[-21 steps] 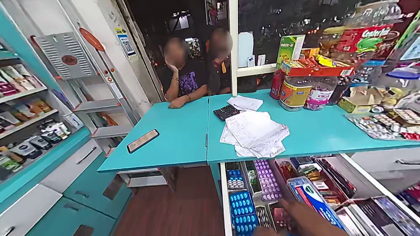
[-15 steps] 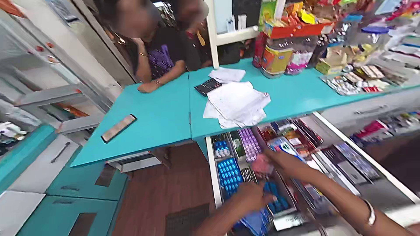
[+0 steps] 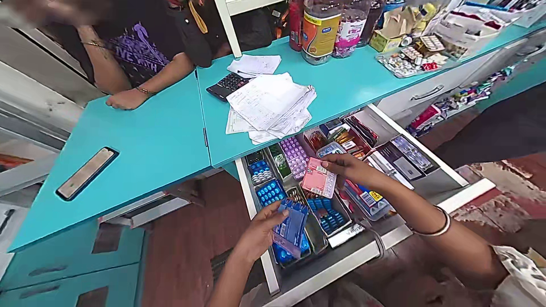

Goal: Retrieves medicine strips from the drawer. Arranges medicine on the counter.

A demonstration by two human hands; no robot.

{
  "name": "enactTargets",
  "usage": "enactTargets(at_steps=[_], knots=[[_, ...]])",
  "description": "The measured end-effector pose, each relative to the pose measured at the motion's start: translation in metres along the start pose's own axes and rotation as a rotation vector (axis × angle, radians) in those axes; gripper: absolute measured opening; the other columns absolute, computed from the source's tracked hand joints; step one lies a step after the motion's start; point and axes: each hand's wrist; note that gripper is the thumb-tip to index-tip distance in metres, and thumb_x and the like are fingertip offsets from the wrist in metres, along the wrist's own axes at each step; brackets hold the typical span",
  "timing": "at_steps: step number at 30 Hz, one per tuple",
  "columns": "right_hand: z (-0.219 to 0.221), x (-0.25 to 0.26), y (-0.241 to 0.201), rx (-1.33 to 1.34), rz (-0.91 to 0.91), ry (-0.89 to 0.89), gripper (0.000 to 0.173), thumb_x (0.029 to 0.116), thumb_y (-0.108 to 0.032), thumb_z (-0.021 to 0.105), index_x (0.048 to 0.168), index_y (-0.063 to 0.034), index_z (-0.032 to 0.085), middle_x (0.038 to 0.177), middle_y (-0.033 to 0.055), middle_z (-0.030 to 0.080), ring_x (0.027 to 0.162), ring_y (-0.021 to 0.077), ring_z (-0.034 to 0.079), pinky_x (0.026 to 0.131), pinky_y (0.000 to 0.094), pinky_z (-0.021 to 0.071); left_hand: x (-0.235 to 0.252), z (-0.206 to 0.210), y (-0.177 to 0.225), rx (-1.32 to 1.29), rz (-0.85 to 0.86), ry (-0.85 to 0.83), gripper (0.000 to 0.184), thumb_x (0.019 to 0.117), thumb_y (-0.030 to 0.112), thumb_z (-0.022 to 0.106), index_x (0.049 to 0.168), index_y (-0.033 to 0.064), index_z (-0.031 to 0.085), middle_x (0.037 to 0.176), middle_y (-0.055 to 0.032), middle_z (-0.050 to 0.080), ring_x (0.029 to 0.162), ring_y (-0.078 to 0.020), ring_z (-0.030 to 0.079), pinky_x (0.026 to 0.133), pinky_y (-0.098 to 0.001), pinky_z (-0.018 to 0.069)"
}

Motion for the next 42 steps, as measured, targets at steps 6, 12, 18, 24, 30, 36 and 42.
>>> enactTargets(at_steps=[6,12,18,24,30,36,42], knots=[[0.008,0.000,-0.011,-0.034,-0.017,-0.041,0.027,0.1101,-0.021,0.046,0.122,-0.0053,0.065,0.089,-0.0017,0.070,0.063,0.0021,0.064,0.054,0.0188,0.0534,-0.005,0.004,-0.009,-0.212,0.004,0.082,0.032,0.1088,0.011,0.041,0.139,0.0035,0.048,0.117,-0.0160,0.071,0.103,-0.0269,0.073,0.090,-0.0440,0.0609],[0.022,0.003,-0.015,-0.087,-0.013,-0.088,0.030,0.1100,-0.023,0.047,0.125,-0.0054,0.065,0.085,-0.0021,0.069,0.056,0.0002,0.058,0.049,0.0174,0.0485,-0.005,0.015,-0.008,-0.248,-0.019,0.217,0.037,0.1115,0.017,0.037,0.146,0.0055,0.039,0.113,-0.0162,0.071,0.097,-0.0262,0.074,0.083,-0.0414,0.0623],[0.075,0.001,0.002,-0.493,-0.269,-0.064,0.037,0.1033,-0.032,0.058,0.119,-0.0037,0.074,0.106,0.0179,0.070,0.097,0.0247,0.067,0.091,0.0415,0.0526,-0.004,0.024,-0.015,-0.171,0.069,0.102,0.045,0.1058,0.009,0.048,0.148,0.0038,0.033,0.120,-0.0118,0.069,0.104,-0.0231,0.072,0.090,-0.0422,0.0611],[0.017,-0.015,0.004,-0.745,-0.079,0.447,0.058,0.0981,-0.042,0.066,0.134,0.0034,0.063,0.121,0.0276,0.064,0.104,0.0410,0.066,0.092,0.0555,0.0547,-0.038,0.007,-0.020,-0.268,0.141,0.115,0.045,0.0996,0.002,0.055,0.143,0.0055,0.044,0.115,-0.0130,0.072,0.099,-0.0228,0.074,0.087,-0.0399,0.0629],[-0.029,-0.021,0.057,-0.691,0.387,0.309,0.077,0.0951,-0.043,0.071,0.147,0.0072,0.044,0.135,0.0341,0.055,0.122,0.0476,0.058,0.104,0.0621,0.0442,-0.067,0.018,-0.036,-0.410,0.126,0.080,0.031,0.1000,0.003,0.057,0.131,0.0090,0.057,0.112,-0.0096,0.074,0.098,-0.0210,0.075,0.087,-0.0396,0.0625],[-0.070,-0.019,0.071,-0.476,0.352,0.249,0.039,0.0963,-0.029,0.072,0.114,0.0059,0.068,0.100,0.0209,0.069,0.088,0.0280,0.066,0.087,0.0503,0.0522,-0.063,0.036,-0.040,-0.406,0.095,0.055,0.032,0.1000,0.001,0.054,0.132,0.0083,0.054,0.110,-0.0085,0.074,0.098,-0.0199,0.074,0.089,-0.0390,0.0616],[-0.059,-0.025,0.073,-0.581,0.208,0.395,0.056,0.0901,-0.024,0.079,0.133,0.0052,0.059,0.123,0.0315,0.064,0.104,0.0446,0.067,0.092,0.0613,0.0524,-0.056,0.039,-0.051,-0.349,0.121,0.038,0.032,0.1016,0.005,0.055,0.133,0.0081,0.052,0.112,-0.0055,0.073,0.101,-0.0185,0.072,0.092,-0.0399,0.0595]])
Point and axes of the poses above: each hand's wrist, its own x-axis towards the middle knuckle, its own z-axis out of the palm, y = z × x
